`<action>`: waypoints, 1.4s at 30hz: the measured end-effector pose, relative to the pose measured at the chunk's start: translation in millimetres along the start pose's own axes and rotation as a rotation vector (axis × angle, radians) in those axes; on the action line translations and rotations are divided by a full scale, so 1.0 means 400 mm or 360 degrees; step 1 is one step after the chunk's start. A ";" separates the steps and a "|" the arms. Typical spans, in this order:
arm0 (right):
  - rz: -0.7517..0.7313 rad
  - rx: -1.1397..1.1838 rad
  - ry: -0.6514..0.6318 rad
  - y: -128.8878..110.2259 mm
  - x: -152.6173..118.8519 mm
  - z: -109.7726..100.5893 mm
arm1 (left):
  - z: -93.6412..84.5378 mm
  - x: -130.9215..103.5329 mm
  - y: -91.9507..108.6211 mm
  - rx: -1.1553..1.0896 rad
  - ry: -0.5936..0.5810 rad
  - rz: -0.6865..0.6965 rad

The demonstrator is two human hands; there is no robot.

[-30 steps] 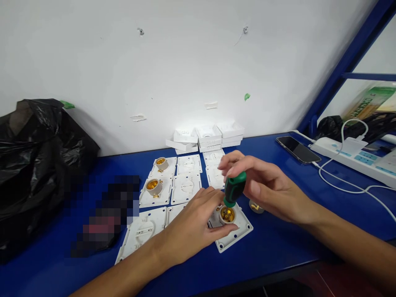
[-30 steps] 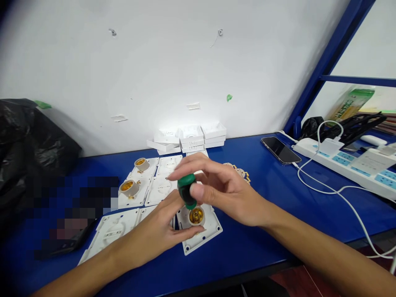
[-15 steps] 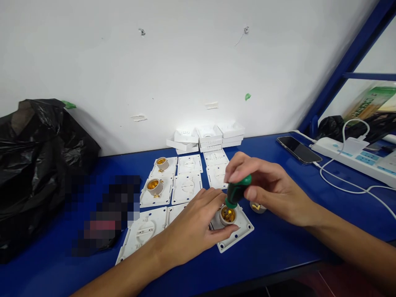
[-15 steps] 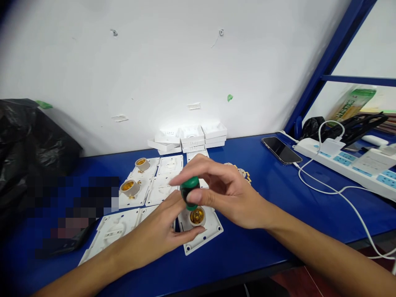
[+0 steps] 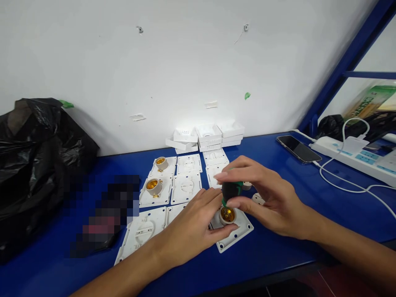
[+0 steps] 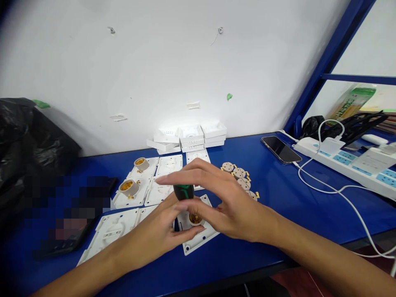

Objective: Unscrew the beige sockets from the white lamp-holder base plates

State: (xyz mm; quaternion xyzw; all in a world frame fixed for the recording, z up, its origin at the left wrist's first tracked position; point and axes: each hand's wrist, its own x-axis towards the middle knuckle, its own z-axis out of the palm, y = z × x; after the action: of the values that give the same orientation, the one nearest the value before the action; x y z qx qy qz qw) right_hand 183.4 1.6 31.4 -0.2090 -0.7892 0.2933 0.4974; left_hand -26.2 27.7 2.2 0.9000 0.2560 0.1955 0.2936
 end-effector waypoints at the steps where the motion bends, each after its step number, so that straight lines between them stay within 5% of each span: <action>1: 0.0018 -0.0012 0.0000 0.000 -0.001 0.001 | 0.000 0.001 0.000 -0.0004 0.0011 0.0014; 42: -0.0062 -0.0423 0.0120 0.014 0.002 -0.007 | 0.006 -0.002 -0.010 0.0023 0.0012 0.0014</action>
State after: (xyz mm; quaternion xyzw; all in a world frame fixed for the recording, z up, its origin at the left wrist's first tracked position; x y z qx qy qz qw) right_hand 185.8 6.9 29.1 -0.2687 -0.8058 0.1683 0.5002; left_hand -27.0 29.0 -2.1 0.9025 0.2546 0.1983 0.2852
